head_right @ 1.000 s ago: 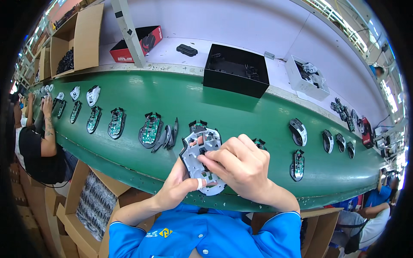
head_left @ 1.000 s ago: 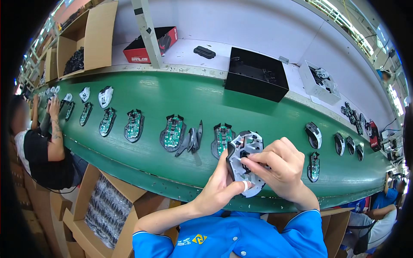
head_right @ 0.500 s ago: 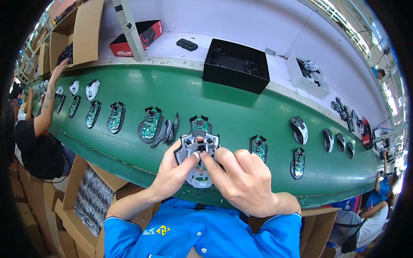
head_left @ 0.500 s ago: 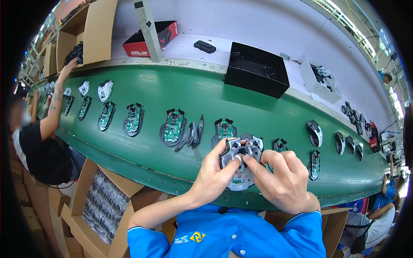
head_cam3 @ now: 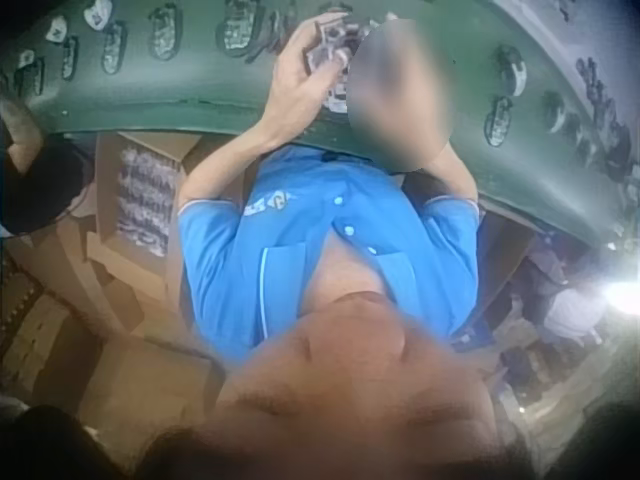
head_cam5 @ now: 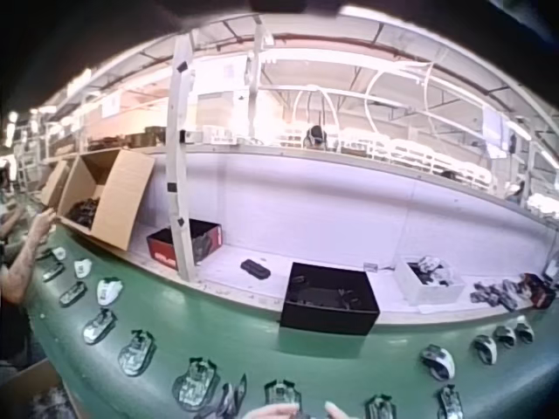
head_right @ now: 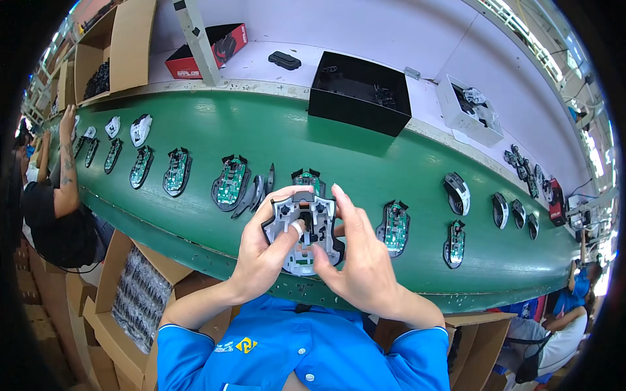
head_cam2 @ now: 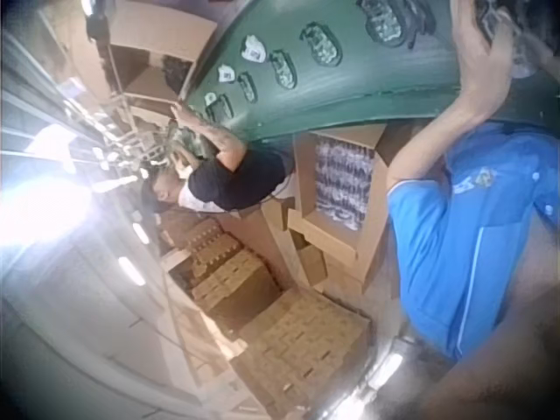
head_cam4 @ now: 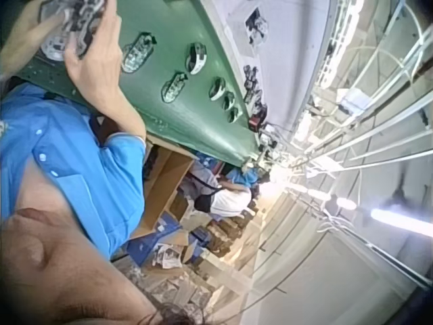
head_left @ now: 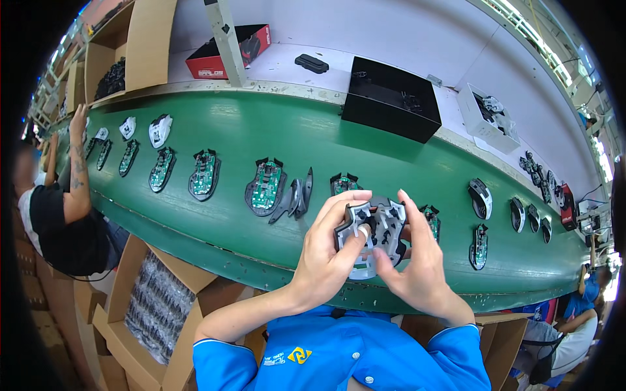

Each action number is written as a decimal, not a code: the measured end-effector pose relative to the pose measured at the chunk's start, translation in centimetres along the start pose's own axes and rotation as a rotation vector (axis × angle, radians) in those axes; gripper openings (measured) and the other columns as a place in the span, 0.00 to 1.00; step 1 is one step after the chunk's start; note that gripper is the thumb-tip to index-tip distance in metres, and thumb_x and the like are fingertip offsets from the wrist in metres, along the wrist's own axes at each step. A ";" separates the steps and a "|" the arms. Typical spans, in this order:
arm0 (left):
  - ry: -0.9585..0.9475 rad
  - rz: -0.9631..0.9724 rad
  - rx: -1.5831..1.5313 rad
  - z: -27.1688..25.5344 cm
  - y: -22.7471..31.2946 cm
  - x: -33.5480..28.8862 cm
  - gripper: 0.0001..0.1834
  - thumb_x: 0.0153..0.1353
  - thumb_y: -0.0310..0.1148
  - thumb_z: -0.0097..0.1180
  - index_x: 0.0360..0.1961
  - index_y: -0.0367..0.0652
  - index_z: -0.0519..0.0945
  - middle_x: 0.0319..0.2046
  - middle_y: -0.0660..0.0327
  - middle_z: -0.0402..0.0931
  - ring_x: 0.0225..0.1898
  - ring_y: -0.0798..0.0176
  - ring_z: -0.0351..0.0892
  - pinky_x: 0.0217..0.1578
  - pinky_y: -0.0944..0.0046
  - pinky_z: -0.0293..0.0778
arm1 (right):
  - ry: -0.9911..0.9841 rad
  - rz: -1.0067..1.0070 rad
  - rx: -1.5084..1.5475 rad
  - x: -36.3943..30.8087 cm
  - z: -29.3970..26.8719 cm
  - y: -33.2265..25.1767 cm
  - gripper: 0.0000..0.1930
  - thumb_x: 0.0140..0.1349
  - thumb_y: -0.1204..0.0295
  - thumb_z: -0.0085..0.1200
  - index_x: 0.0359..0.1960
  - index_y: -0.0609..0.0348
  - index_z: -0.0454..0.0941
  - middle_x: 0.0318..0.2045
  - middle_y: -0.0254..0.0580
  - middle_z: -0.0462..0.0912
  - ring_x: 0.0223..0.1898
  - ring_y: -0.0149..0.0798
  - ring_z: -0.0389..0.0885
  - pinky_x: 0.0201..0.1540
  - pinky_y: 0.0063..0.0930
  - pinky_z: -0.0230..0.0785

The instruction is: The person assembles small electronic devices on a green workbench by hand. They repeatedly pick up a white device base, insert a black component, and place the assembled unit on the table. The person also retrieves black components from a nearby box and handles multiple device bases throughout the clip.

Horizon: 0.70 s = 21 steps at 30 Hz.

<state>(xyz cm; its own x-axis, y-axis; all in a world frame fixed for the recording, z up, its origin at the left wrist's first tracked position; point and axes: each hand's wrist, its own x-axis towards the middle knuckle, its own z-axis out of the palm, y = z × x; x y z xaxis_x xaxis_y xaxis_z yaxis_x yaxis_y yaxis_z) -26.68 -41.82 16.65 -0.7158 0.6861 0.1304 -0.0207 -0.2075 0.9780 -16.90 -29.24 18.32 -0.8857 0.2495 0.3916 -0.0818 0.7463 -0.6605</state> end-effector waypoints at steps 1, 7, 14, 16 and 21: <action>-0.012 0.056 0.065 -0.2 -0.2 0.0 0.17 0.58 0.21 0.46 0.50 0.35 0.70 0.55 0.55 0.64 0.46 0.65 0.73 0.43 0.67 0.72 | 0.032 -0.040 -0.001 0.0 0.3 0.3 0.39 0.46 0.81 0.59 0.62 0.68 0.56 0.38 0.50 0.73 0.31 0.40 0.77 0.30 0.29 0.73; -0.049 0.150 0.140 0.1 0.6 -0.3 0.16 0.58 0.20 0.47 0.49 0.35 0.70 0.57 0.52 0.63 0.54 0.61 0.68 0.51 0.63 0.68 | 0.113 -0.073 0.088 -0.4 1.1 1.7 0.36 0.43 0.83 0.58 0.60 0.67 0.61 0.38 0.48 0.74 0.31 0.38 0.76 0.29 0.25 0.71; -0.113 0.194 0.284 -0.2 1.2 -0.5 0.24 0.52 0.17 0.49 0.53 0.35 0.68 0.56 0.50 0.64 0.56 0.57 0.68 0.52 0.62 0.69 | 0.161 -0.032 0.222 -0.6 1.1 1.8 0.34 0.46 0.83 0.60 0.58 0.62 0.62 0.42 0.38 0.74 0.35 0.24 0.74 0.30 0.18 0.70; -0.116 0.188 0.294 0.0 1.8 -1.0 0.27 0.49 0.18 0.50 0.54 0.33 0.66 0.55 0.48 0.65 0.56 0.56 0.69 0.50 0.62 0.71 | 0.167 -0.035 0.325 -0.5 0.8 1.6 0.34 0.47 0.84 0.59 0.58 0.62 0.60 0.43 0.38 0.73 0.37 0.25 0.75 0.34 0.18 0.71; -0.076 0.238 0.399 0.2 1.1 -1.6 0.31 0.47 0.18 0.51 0.57 0.32 0.64 0.50 0.47 0.71 0.48 0.56 0.77 0.46 0.62 0.73 | 0.150 -0.007 0.394 -0.5 0.9 1.5 0.33 0.49 0.86 0.57 0.58 0.63 0.58 0.44 0.40 0.72 0.39 0.27 0.76 0.39 0.19 0.72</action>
<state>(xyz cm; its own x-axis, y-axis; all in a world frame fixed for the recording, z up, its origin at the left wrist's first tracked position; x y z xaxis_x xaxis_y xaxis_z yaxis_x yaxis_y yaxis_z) -25.43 -43.05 17.52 -0.6145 0.7042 0.3556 0.4187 -0.0909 0.9036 -16.97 -28.80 16.57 -0.8107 0.3537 0.4666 -0.2818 0.4628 -0.8405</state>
